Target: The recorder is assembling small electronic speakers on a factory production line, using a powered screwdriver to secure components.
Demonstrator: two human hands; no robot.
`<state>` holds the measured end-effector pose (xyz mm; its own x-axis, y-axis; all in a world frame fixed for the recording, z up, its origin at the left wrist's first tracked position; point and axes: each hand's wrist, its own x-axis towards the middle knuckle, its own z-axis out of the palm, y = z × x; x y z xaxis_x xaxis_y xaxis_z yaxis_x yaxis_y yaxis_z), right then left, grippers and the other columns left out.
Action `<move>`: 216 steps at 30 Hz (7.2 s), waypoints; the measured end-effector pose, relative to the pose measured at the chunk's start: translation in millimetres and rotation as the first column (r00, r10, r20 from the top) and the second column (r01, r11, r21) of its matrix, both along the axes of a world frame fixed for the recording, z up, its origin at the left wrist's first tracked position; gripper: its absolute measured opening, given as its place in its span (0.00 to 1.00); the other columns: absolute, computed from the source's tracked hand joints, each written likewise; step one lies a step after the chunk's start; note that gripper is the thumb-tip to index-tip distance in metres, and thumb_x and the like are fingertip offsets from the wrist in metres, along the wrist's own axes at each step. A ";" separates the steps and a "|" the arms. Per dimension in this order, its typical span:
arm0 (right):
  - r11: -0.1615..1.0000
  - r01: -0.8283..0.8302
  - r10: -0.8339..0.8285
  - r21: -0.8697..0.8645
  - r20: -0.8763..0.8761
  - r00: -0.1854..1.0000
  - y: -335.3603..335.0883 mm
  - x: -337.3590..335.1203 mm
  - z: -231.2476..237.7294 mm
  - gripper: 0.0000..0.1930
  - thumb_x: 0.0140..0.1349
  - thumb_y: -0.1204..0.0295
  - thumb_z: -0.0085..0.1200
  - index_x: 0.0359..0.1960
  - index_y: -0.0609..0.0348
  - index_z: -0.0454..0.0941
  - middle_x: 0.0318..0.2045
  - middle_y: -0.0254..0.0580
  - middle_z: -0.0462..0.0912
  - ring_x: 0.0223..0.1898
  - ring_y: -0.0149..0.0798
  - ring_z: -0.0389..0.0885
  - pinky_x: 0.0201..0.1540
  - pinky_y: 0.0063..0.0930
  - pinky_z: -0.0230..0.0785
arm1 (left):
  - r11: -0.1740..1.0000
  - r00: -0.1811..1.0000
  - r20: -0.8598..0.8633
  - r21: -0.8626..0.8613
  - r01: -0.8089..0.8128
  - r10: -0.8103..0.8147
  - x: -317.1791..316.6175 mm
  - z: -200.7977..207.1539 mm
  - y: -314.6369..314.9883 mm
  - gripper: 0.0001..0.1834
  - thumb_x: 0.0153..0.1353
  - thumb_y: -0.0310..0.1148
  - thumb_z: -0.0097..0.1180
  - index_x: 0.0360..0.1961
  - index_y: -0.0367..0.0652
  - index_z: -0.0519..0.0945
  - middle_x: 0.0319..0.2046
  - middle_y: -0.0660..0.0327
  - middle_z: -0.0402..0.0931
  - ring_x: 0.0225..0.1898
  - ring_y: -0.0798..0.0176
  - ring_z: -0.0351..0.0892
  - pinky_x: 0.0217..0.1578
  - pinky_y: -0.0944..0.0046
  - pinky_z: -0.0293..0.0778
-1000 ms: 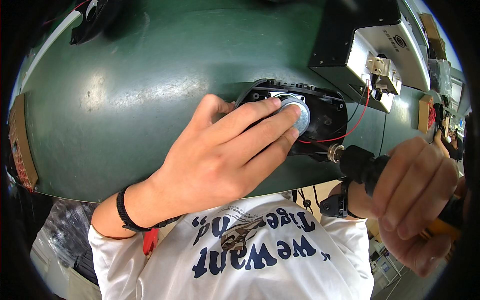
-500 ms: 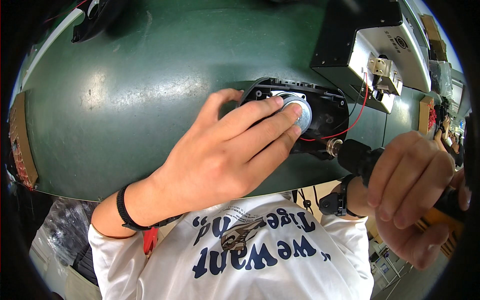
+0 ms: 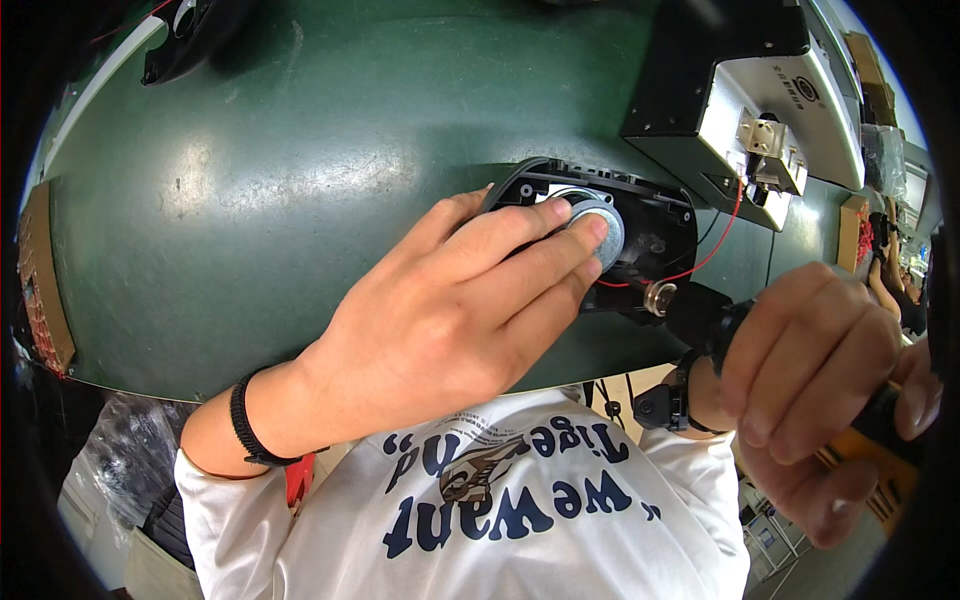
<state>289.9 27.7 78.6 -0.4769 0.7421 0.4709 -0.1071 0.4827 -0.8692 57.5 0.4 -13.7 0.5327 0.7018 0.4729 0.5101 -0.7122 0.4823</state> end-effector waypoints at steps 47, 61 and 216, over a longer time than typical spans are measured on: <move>0.956 0.128 -0.239 -0.265 -0.448 0.861 -4.3 3.7 -2.3 0.21 0.60 0.81 0.60 0.54 0.67 0.69 0.23 0.34 0.75 0.21 0.26 0.73 0.26 0.19 0.69 | 0.691 0.642 -0.289 0.111 -0.714 0.710 -84.0 59.4 310.9 0.33 0.44 0.42 0.82 0.46 0.29 0.85 0.45 0.39 0.84 0.51 0.42 0.84 0.53 0.51 0.80; 0.977 0.133 -0.180 -0.168 -0.302 0.936 -3.5 20.2 -9.0 0.20 0.57 0.84 0.62 0.52 0.68 0.74 0.24 0.33 0.77 0.23 0.22 0.74 0.29 0.17 0.67 | 0.851 0.729 -0.508 0.018 -0.524 0.459 50.8 141.4 365.8 0.63 0.40 0.69 0.75 0.64 0.25 0.70 0.62 0.35 0.73 0.66 0.40 0.73 0.64 0.52 0.72; 0.911 -0.274 0.342 -0.307 0.195 0.919 46.8 9.2 39.9 0.11 0.50 0.79 0.69 0.28 0.57 0.75 0.24 0.36 0.77 0.24 0.38 0.78 0.24 0.25 0.74 | 0.997 1.000 0.008 0.076 0.008 -0.009 -15.4 9.3 -4.7 0.07 0.55 0.30 0.68 0.35 0.44 0.88 0.43 0.62 0.88 0.53 0.59 0.85 0.53 0.42 0.69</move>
